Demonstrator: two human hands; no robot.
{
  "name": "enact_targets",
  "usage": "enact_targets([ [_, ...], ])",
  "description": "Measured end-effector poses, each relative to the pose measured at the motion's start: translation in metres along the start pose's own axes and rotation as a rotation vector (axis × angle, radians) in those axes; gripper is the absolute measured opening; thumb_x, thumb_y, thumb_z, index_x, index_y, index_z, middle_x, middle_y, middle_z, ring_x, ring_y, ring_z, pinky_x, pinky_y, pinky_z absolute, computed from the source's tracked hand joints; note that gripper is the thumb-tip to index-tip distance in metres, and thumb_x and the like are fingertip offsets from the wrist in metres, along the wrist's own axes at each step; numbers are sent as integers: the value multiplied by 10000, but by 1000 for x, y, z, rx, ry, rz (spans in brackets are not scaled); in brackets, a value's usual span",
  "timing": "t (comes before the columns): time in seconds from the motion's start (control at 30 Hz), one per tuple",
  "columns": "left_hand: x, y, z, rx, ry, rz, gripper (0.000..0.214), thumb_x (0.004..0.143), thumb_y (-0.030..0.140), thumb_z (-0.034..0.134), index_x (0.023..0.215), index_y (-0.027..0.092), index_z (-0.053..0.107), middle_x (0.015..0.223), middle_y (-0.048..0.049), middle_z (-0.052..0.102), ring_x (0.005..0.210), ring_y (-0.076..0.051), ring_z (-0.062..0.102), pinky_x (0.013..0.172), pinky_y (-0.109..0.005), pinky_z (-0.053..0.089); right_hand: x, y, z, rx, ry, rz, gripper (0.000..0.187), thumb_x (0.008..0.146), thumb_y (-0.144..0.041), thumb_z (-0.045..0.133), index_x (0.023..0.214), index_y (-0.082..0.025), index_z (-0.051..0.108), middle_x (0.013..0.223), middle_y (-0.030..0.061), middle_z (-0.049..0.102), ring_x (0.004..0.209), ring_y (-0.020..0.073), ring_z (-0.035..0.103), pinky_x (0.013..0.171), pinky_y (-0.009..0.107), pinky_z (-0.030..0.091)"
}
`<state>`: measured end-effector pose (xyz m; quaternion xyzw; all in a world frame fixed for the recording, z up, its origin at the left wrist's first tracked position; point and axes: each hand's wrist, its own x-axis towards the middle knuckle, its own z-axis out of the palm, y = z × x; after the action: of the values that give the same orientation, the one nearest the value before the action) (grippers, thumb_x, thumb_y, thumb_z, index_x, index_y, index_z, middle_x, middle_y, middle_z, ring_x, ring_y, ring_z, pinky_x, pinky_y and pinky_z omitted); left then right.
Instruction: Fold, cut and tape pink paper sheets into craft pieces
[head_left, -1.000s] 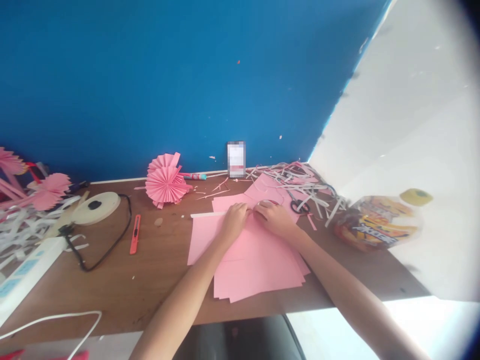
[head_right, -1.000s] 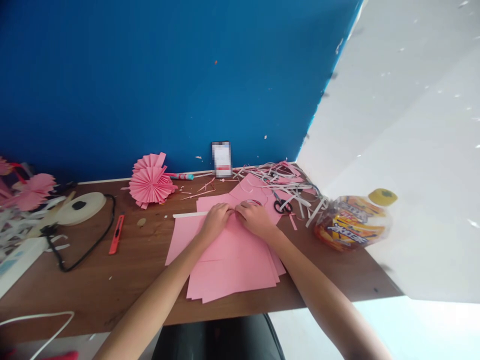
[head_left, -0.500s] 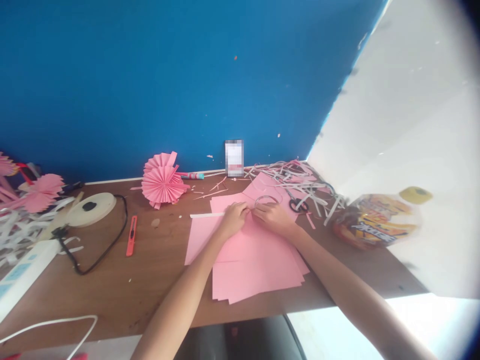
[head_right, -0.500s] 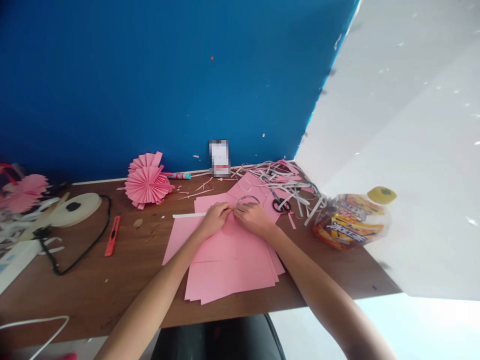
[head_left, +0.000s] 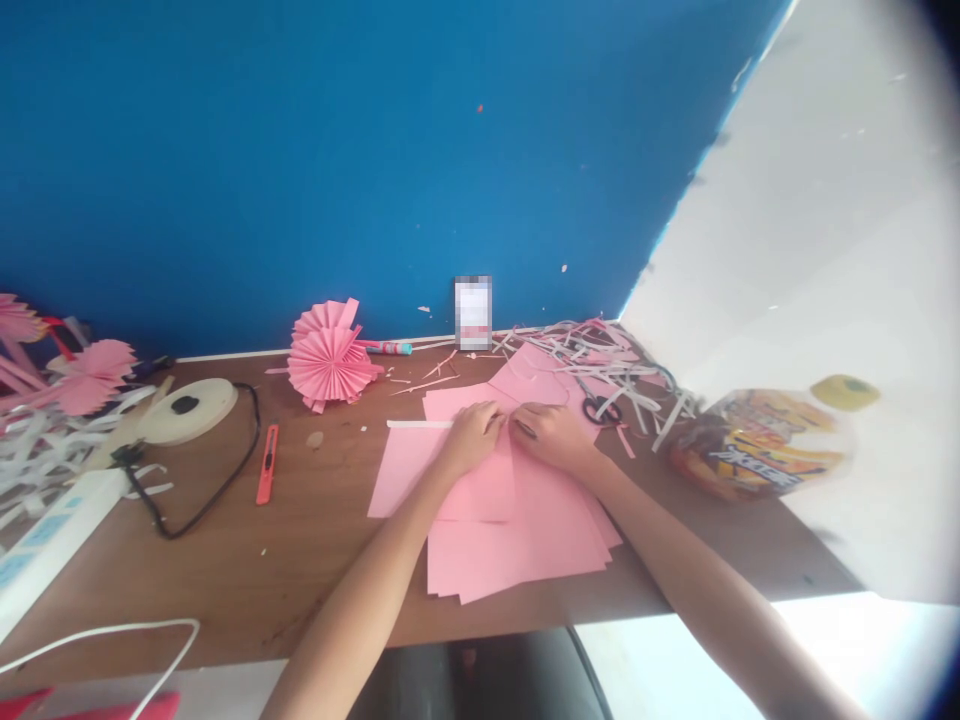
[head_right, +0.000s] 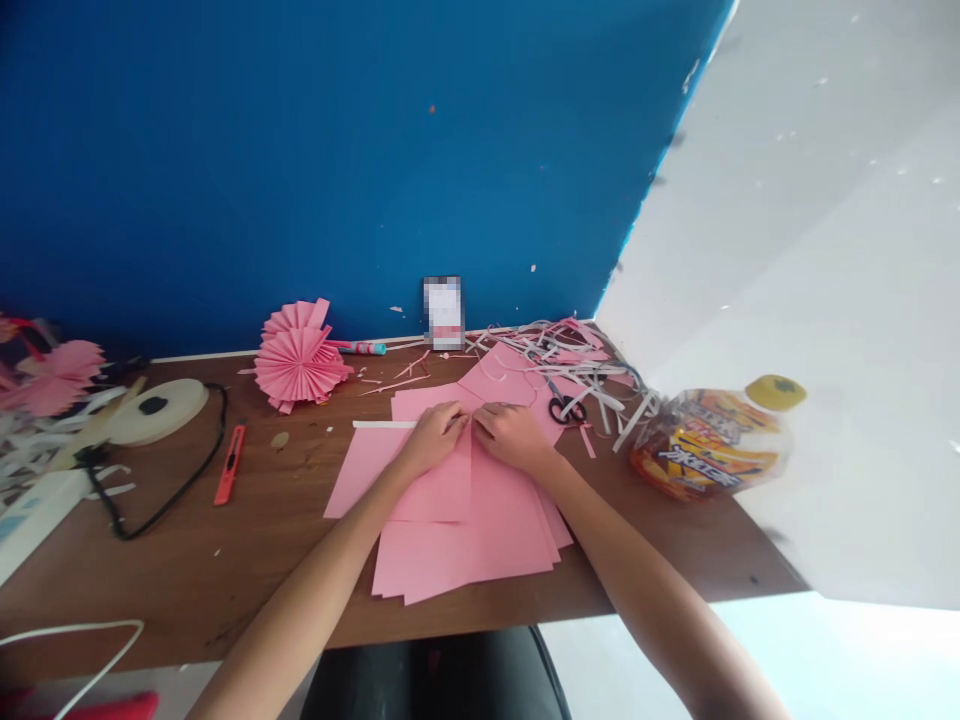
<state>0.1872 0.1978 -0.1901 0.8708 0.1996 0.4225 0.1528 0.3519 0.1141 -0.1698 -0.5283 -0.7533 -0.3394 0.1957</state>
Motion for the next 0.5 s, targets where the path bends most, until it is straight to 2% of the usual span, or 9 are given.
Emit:
enact_targets([
  [0.17,-3,4,-4,-94,-29,41,144,829,168,468,921,196,575,999,-14,618,919,-137,550,815,-234,393,-1,1,-5,25,-95,9,109,870,-193,510,913,-155,603,872,18,612,736,95,490,633,233,199],
  [0.33,-1,3,-3,-183,-42,4,110,785,152,472,835,167,569,907,-9,613,846,-121,539,760,-210,390,-1,3,-3,1,-105,-9,114,889,-214,504,917,-159,599,871,20,602,745,98,492,638,238,212],
  [0.5,-1,4,-3,-213,-56,-53,64,752,157,467,748,151,531,756,13,560,732,-101,489,687,-199,356,0,4,0,-17,-36,-65,115,891,-227,514,917,-169,609,835,15,590,768,105,499,653,244,239],
])
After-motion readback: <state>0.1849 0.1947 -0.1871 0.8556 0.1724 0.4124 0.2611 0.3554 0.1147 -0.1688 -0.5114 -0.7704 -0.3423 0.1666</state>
